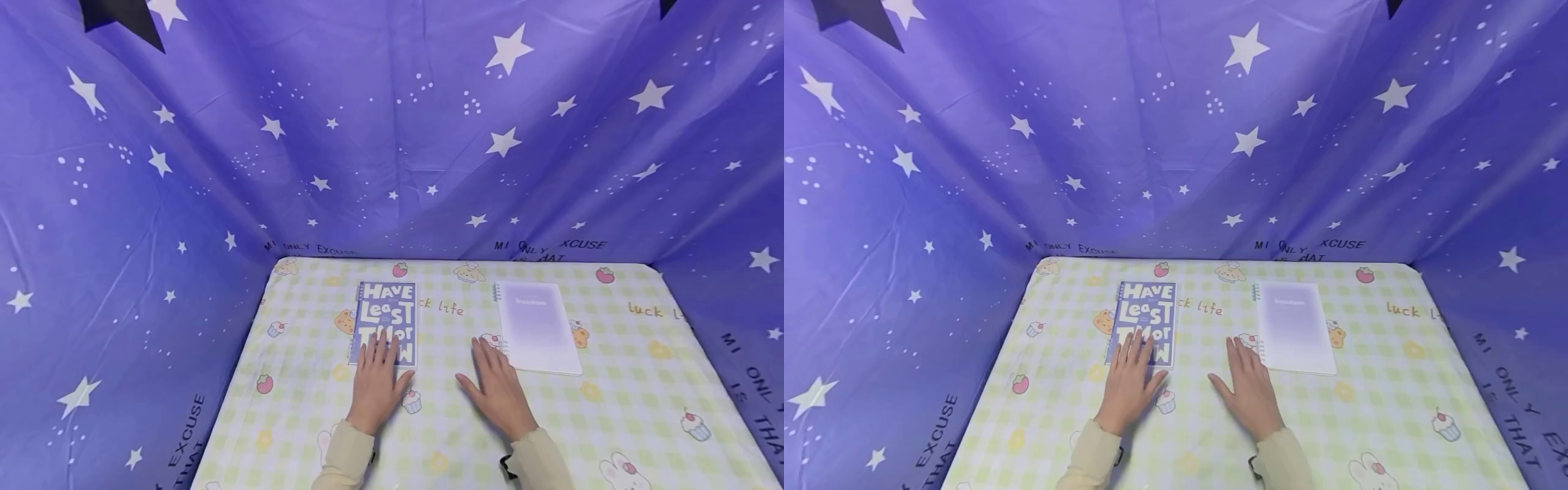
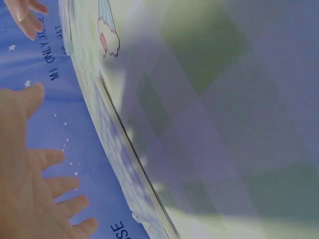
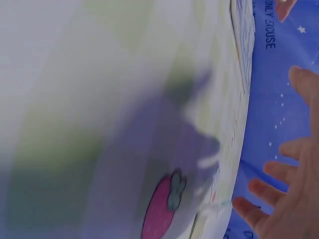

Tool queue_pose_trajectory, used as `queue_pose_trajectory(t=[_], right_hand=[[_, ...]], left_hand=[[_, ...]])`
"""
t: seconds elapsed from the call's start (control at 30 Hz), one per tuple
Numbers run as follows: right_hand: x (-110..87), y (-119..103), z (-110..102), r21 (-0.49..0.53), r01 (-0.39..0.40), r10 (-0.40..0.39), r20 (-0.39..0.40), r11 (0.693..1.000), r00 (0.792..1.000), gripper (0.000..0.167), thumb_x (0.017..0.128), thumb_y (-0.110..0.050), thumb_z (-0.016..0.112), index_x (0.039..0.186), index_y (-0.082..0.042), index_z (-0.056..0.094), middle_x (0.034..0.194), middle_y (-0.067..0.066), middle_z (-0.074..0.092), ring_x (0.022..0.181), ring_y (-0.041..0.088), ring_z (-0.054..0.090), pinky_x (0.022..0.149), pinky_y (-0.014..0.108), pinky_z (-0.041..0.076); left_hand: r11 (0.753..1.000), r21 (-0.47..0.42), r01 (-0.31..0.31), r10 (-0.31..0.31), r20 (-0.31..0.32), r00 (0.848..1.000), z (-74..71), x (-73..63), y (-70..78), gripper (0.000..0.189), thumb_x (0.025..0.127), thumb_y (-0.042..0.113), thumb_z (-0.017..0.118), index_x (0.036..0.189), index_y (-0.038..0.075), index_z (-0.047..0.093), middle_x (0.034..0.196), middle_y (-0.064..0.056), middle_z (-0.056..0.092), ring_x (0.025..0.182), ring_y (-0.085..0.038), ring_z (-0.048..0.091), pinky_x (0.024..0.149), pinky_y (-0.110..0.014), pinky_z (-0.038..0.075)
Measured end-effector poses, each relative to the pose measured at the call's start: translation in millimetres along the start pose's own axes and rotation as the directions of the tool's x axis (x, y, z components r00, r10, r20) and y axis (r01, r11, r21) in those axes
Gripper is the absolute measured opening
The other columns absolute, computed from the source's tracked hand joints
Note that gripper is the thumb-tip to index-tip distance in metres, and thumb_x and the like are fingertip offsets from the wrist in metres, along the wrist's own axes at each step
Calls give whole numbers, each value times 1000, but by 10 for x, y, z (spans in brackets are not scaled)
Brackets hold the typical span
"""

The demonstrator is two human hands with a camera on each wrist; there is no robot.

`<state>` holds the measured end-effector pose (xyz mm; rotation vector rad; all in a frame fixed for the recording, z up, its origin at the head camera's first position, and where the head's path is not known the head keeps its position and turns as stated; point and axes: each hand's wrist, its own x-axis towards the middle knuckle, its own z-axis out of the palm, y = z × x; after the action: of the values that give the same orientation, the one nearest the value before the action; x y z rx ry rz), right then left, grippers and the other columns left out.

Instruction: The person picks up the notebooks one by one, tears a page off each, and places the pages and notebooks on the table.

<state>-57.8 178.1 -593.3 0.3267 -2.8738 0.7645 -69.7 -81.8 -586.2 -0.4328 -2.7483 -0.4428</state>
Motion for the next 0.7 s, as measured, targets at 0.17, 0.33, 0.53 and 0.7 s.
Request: queue_pose_trajectory(t=[0.17,0.33,0.53,0.7], right_hand=[[99,-122,111,24,9,-9,-16,1000,1000,73,96,-43,62,150,1,39,137,21,51,123,36,47,104,53,39],[198,-248,221,59,4,-4,-1,998,1000,66,97,-37,62,145,5,45,125,17,55,110,31,52,94,48,45],[286,-396,354,102,-27,19,77,994,997,61,99,-36,60,143,3,48,122,13,56,108,26,51,94,44,46],[333,-503,439,136,-7,-10,120,991,993,57,99,-34,60,140,5,51,118,11,56,106,24,50,94,43,45]], left_hand=[[999,36,3,-7,95,996,-50,37,-72,71,89,43,69,144,3,48,150,-22,44,139,-39,41,116,-54,33],[997,82,-1,-16,201,979,-67,89,-160,73,90,41,71,146,4,45,152,-20,42,141,-35,39,118,-51,31],[994,109,-21,-7,246,969,-41,115,-276,73,88,41,72,146,5,46,151,-18,44,140,-35,41,117,-50,33],[989,141,-40,6,234,972,-11,114,-351,72,86,42,74,144,7,49,148,-17,48,138,-34,44,115,-48,36]])
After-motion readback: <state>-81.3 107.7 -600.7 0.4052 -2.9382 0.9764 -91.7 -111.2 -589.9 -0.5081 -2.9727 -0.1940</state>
